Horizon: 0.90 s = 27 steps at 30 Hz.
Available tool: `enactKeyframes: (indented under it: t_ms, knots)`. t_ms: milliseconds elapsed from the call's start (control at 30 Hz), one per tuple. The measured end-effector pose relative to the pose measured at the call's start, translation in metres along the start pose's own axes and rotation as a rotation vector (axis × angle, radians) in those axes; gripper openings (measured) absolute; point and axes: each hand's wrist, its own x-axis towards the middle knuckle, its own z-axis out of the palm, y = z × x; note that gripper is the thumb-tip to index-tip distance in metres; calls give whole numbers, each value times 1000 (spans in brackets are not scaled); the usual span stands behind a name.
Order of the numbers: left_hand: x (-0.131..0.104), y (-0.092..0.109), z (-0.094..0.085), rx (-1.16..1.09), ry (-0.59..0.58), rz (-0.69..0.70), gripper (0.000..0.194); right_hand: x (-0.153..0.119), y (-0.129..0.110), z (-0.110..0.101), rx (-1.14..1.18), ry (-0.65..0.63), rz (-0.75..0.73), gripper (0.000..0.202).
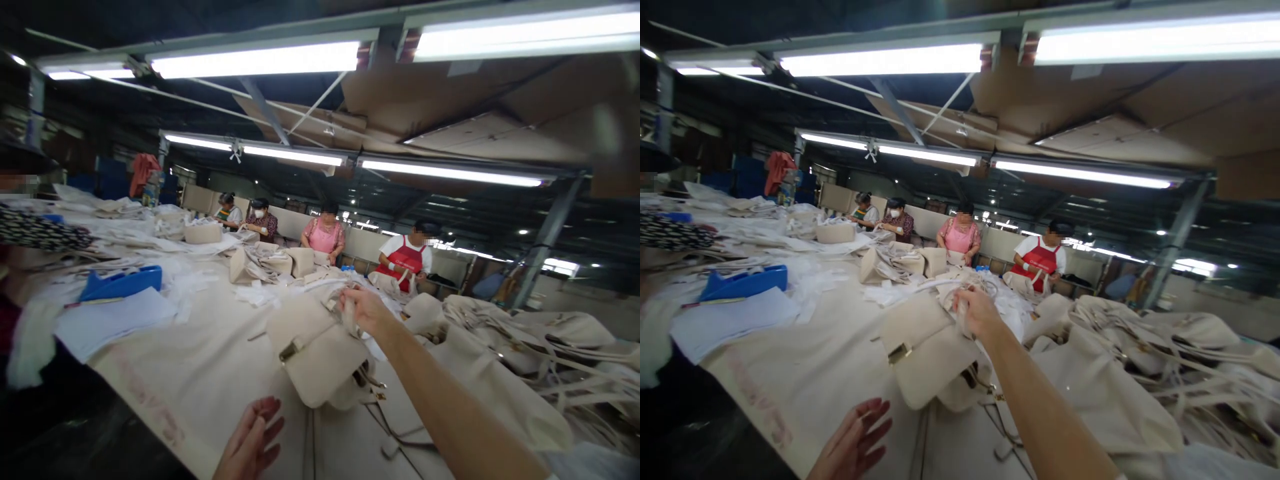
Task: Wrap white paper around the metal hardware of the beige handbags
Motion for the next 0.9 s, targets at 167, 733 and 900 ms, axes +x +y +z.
enactKeyframes:
  t_ms: [167,733,900]
  knots:
    - [46,15,29,135,-75,363,88,4,0,21,210,125,22,20]
    - [58,66,72,662,195,326,22,-28,29,25,497,-67,-34,22]
    - [49,57,90,340,3,-38,51,-28,29,20,517,-75,-113,22]
